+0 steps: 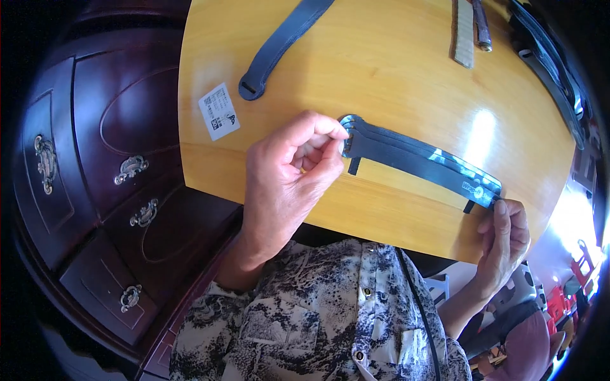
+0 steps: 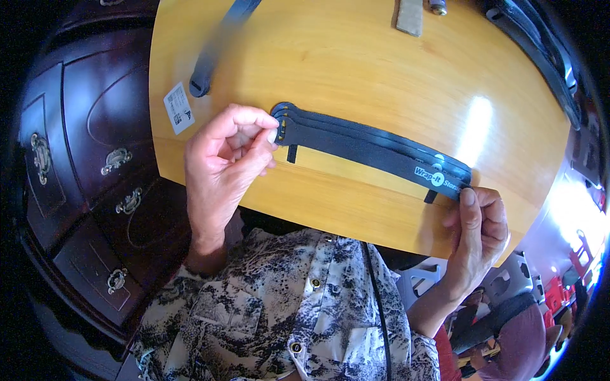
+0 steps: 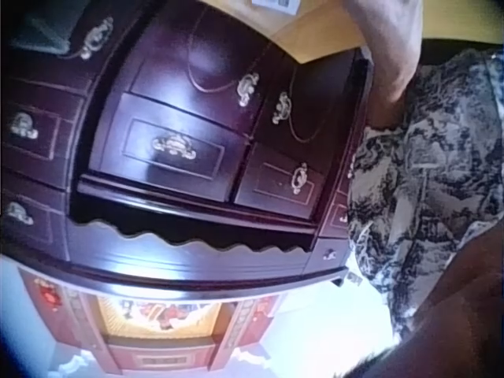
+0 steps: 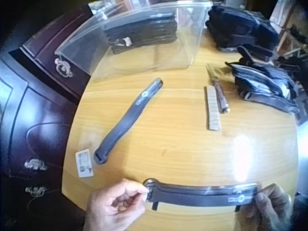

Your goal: Stacking and aligning black flexible straps onto a mounting fixture on a wooden table.

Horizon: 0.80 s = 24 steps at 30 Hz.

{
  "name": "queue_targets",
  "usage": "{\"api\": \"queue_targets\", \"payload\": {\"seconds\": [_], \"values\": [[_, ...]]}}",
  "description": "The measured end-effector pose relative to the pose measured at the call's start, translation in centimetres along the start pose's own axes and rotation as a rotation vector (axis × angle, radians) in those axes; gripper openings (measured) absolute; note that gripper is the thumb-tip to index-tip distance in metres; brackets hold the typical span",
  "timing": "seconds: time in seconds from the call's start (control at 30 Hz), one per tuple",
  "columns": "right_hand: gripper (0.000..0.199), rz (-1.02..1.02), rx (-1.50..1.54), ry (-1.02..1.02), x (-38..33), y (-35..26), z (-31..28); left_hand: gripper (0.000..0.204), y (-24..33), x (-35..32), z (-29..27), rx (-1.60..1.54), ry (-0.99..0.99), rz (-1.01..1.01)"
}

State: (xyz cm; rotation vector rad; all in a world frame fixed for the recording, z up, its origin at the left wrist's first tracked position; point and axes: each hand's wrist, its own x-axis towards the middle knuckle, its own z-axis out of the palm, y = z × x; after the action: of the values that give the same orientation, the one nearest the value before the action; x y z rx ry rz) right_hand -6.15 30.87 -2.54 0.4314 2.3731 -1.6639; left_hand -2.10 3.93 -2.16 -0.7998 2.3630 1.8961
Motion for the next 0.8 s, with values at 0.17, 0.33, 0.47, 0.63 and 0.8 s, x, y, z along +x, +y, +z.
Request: {"api": "queue_targets", "payload": {"seconds": [0.17, 0.33, 0.47, 0.63, 0.8], "values": [[0.017, 0.046, 0.038, -0.001, 0.2, -0.6, 0.2, 0.012, -0.1, -0.3, 0.1, -0.017, 0.008, 0.017], [0.017, 0.064, 0.035, -0.035, 0.2, -0.9, 0.3, 0.014, -0.4, -0.5, 0.1, 0.071, 0.036, 0.065], [0.017, 0.064, 0.042, -0.032, 0.1, -1.0, 0.2, 0.015, -0.4, -0.6, 0.3, 0.072, 0.027, 0.066], [0.013, 0.085, 0.095, -0.042, 0.2, -0.8, 0.1, 0.019, 0.1, -0.9, 0.5, 0.098, 0.053, -0.023], [0.011, 0.090, 0.149, -0.052, 0.4, -0.6, 0.2, 0.014, 0.4, -0.8, 0.6, 0.116, 0.088, -0.020]]}}
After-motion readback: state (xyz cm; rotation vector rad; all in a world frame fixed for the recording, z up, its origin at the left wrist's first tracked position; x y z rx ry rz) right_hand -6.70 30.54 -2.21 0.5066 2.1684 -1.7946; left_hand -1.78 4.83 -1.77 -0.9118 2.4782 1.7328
